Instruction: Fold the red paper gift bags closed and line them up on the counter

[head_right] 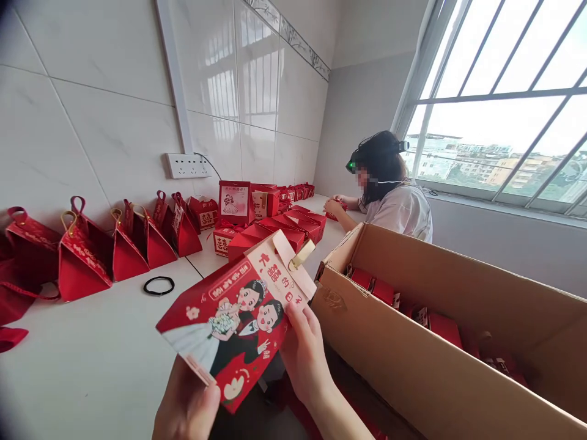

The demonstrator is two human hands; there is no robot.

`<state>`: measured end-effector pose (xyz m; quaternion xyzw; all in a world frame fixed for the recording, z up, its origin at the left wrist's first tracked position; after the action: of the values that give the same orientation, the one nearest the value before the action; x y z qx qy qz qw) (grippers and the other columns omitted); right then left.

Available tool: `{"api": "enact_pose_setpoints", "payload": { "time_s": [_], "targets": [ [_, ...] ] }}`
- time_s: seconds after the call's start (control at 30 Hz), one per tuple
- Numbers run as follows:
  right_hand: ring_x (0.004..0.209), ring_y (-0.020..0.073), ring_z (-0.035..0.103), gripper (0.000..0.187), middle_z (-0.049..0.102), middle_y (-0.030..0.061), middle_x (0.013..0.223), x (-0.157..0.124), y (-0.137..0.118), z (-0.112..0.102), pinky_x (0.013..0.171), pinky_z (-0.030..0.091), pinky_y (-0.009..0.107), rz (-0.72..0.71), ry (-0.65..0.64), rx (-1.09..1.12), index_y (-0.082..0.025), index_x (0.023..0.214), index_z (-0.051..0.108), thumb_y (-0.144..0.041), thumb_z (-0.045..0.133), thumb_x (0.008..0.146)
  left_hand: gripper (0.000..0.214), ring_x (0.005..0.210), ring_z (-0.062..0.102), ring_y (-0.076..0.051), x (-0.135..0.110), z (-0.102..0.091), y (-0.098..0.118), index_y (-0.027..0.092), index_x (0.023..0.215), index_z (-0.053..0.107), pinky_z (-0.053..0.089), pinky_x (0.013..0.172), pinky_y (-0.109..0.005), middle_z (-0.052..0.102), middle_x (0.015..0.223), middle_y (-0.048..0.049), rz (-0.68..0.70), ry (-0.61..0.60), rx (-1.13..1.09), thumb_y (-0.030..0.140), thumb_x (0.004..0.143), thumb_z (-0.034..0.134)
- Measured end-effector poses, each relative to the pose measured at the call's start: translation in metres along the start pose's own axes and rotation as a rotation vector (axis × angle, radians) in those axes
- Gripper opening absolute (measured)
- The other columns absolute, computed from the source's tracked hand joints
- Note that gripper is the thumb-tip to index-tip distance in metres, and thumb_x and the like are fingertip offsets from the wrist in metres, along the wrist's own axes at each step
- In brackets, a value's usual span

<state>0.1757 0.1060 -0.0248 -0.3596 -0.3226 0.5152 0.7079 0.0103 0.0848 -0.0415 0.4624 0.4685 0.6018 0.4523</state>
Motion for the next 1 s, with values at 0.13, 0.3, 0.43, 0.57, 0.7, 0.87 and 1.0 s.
{"api": "enact_pose_setpoints", "payload": {
  "time_s": [0.13, 0.3, 0.43, 0.57, 0.7, 0.87, 1.0],
  "targets": [
    [0.092, 0.0321, 0.067, 0.051, 0.073, 0.0101, 0.091, 0.0, -0.027, -0.01, 0.08, 0.055, 0.044, -0.208, 0.009, -0.214, -0.022, 0.099, 0.067, -0.061, 0.072, 0.067, 0.052, 0.094, 0.07, -0.031, 0.003, 0.027, -0.016, 0.017, 0.122, 0.06, 0.061, 0.074, -0.041, 0.074, 0.098, -0.0107, -0.423, -0.163, -0.491, 0.045, 0.078, 0.059],
    [0.071, 0.0248, 0.066, 0.039, 0.07, 0.0048, 0.073, 0.005, -0.058, -0.021, 0.068, 0.054, 0.036, -0.282, 0.035, -0.409, -0.022, 0.077, 0.068, -0.06, 0.066, 0.075, 0.055, 0.078, 0.072, -0.025, -0.011, 0.067, -0.022, 0.017, 0.124, 0.057, 0.06, 0.074, -0.039, 0.071, 0.107, -0.0098, -0.646, -0.382, -0.709, 0.055, 0.084, 0.048],
    [0.047, 0.0133, 0.051, 0.042, 0.058, 0.0, 0.053, 0.008, -0.092, -0.038, 0.047, 0.043, 0.025, -0.305, 0.163, -0.612, -0.019, 0.058, 0.061, -0.058, 0.07, 0.072, 0.068, 0.05, 0.068, -0.018, -0.028, 0.106, -0.027, 0.019, 0.121, 0.056, 0.055, 0.067, -0.035, 0.069, 0.104, -0.0068, -0.782, -0.623, -0.706, 0.071, 0.081, 0.04],
    [0.037, 0.0084, 0.043, 0.047, 0.05, -0.0027, 0.042, 0.005, -0.114, -0.048, 0.039, 0.033, 0.021, -0.237, 0.145, -0.667, -0.017, 0.053, 0.055, -0.059, 0.068, 0.072, 0.073, 0.039, 0.059, -0.014, -0.044, 0.13, -0.026, 0.018, 0.117, 0.058, 0.05, 0.059, -0.032, 0.062, 0.083, -0.001, -0.885, -0.778, -0.6, 0.074, 0.082, 0.026],
    [0.032, 0.0118, 0.048, 0.046, 0.045, -0.0042, 0.035, -0.006, -0.127, -0.052, 0.038, 0.037, 0.023, -0.059, 0.054, -0.64, -0.018, 0.054, 0.054, -0.058, 0.066, 0.073, 0.068, 0.042, 0.054, -0.011, -0.048, 0.142, -0.009, 0.02, 0.114, 0.056, 0.048, 0.058, -0.031, 0.062, 0.084, -0.0016, -0.779, -0.83, -0.533, 0.072, 0.083, 0.025],
    [0.05, 0.0173, 0.063, 0.035, 0.064, 0.0043, 0.051, -0.019, -0.154, -0.077, 0.048, 0.048, 0.025, 0.045, 0.065, -0.669, -0.016, 0.06, 0.065, -0.049, 0.071, 0.072, 0.036, 0.051, 0.055, -0.014, -0.033, 0.146, 0.009, 0.02, 0.098, 0.049, 0.048, 0.06, -0.032, 0.062, 0.081, -0.0014, -0.461, -0.642, -0.256, 0.051, 0.079, 0.048],
    [0.082, 0.0214, 0.07, 0.036, 0.073, 0.0055, 0.093, -0.023, -0.156, -0.111, 0.072, 0.057, 0.032, 0.097, 0.104, -0.664, -0.022, 0.101, 0.068, -0.05, 0.068, 0.079, 0.046, 0.076, 0.06, -0.019, -0.02, 0.144, 0.035, 0.023, 0.108, 0.044, 0.05, 0.074, -0.035, 0.06, 0.092, -0.0028, 0.028, -0.465, 0.045, 0.025, 0.064, 0.057]
  ]
}}
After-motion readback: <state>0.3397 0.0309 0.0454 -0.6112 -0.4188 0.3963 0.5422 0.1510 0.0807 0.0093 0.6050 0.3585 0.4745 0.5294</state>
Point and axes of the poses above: each hand's wrist, its own x-axis towards the middle knuckle, its own z-axis out of the palm, y = z × x, the point moved 9 cm from there along x, towards the middle knuckle
